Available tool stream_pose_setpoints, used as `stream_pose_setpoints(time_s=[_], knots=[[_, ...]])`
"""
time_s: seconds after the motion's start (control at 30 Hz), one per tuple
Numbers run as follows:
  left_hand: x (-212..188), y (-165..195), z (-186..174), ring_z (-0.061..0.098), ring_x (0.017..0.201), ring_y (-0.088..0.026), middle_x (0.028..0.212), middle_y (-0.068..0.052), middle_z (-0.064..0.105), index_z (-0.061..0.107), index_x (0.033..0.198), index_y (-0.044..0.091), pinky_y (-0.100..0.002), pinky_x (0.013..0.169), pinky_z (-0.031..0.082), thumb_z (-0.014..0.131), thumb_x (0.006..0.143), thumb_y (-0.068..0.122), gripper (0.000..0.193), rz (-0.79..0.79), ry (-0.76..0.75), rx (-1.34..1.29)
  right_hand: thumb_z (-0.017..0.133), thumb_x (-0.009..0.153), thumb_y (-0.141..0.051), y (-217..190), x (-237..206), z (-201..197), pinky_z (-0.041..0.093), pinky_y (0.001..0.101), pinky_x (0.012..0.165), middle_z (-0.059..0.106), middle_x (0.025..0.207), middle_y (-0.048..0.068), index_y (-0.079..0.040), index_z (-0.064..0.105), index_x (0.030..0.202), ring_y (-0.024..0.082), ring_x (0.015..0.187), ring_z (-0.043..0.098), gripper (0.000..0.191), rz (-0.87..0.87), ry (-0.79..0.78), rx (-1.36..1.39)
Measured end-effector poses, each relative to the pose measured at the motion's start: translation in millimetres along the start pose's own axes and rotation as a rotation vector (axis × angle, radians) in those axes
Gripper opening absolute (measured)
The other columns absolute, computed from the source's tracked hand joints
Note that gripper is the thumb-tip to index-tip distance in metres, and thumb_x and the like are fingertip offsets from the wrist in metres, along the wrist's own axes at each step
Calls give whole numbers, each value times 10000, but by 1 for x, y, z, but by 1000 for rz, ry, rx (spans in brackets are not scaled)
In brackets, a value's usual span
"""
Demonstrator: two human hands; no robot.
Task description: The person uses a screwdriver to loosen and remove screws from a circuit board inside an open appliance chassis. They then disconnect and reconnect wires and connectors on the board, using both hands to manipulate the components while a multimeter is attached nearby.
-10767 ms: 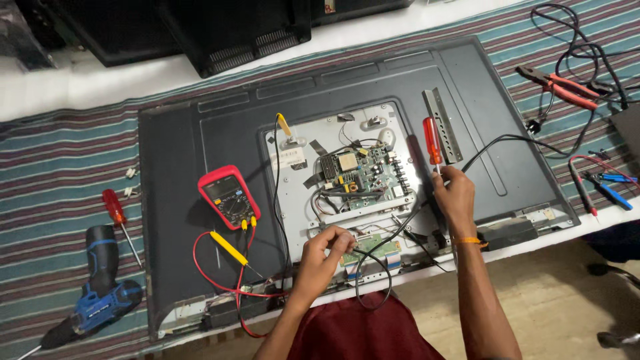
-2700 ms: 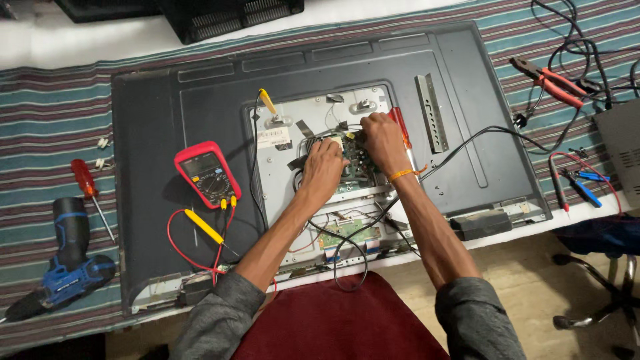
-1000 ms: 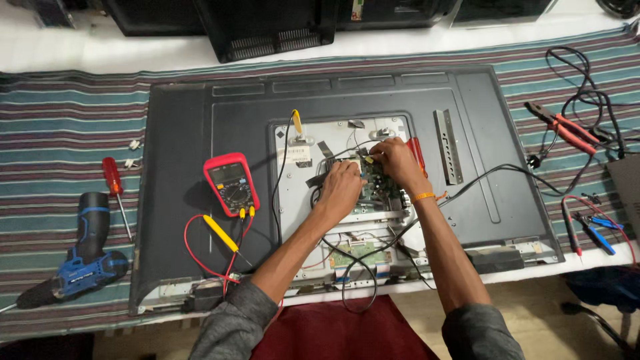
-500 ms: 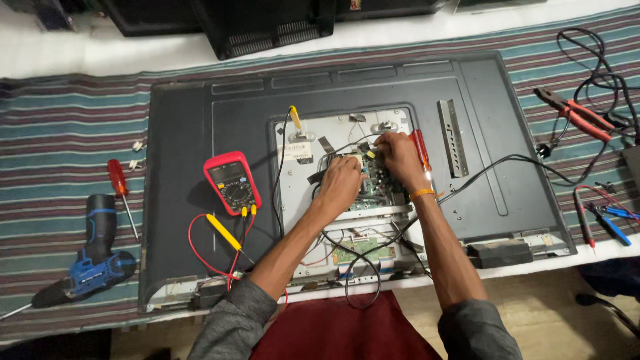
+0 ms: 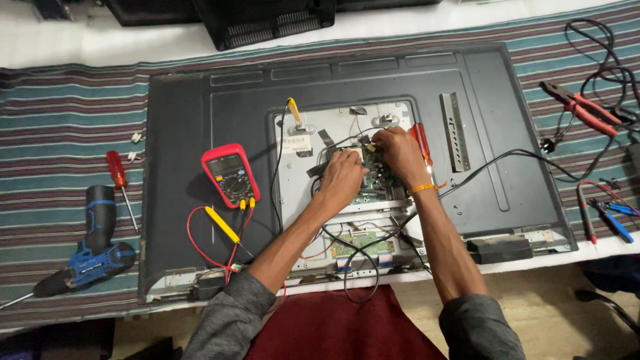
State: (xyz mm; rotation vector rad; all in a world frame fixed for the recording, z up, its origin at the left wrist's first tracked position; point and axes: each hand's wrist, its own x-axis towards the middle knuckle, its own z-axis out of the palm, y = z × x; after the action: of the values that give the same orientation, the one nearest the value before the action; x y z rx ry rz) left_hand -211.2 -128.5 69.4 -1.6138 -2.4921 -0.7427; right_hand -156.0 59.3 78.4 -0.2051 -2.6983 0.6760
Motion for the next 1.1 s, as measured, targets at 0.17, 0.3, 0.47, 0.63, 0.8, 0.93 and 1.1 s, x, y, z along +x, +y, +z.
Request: stream_pose_setpoints(time_s=[0.17,0.3,0.47,0.63,0.8,0.93,1.1], knots=[[0,3,3,590,1045,-342,965,-181,662,733,882,-75,-462,939,439,693,908,162,242,0,85,-20,718,799,22,-3,1,1,555,447,790,718,971,143,-57,722,1008,351,930,691,224,-160,9,-184],[-2,2,4,586,1031,-343,958,-186,659,726,902,-83,-466,936,438,664,947,148,243,-20,53,-80,731,820,-16,2,4,1,550,457,763,723,920,153,-47,700,995,348,901,701,181,-135,18,-171],[-3,0,6,584,1044,-362,984,-197,664,726,917,-75,-463,927,441,659,951,147,235,-25,88,-75,635,887,40,10,19,4,569,417,716,728,961,179,-26,715,1042,342,815,716,186,27,184,164],[-4,-1,5,606,1041,-343,968,-185,667,720,913,-71,-455,921,448,668,929,155,233,8,124,-81,617,921,32,23,41,2,565,384,708,728,882,180,-47,743,1020,303,777,726,179,106,4,159],[-3,-4,0,618,989,-346,952,-174,670,732,920,-39,-459,929,463,671,946,150,200,-32,80,-117,584,882,110,34,10,-25,543,367,708,690,978,196,-16,742,1117,287,820,704,309,108,262,171],[-5,-4,-9,623,990,-360,965,-182,667,729,940,-28,-460,945,472,663,952,137,178,-38,111,-169,622,939,84,28,-24,-47,571,325,756,733,996,144,-10,731,1121,213,829,716,232,181,313,273],[-19,6,-28,626,1062,-359,1101,-185,682,705,1115,-38,-453,943,462,659,982,159,242,-85,278,-301,660,966,13,16,-72,-61,605,289,790,738,1036,116,-19,724,1112,176,886,745,163,307,244,337]])
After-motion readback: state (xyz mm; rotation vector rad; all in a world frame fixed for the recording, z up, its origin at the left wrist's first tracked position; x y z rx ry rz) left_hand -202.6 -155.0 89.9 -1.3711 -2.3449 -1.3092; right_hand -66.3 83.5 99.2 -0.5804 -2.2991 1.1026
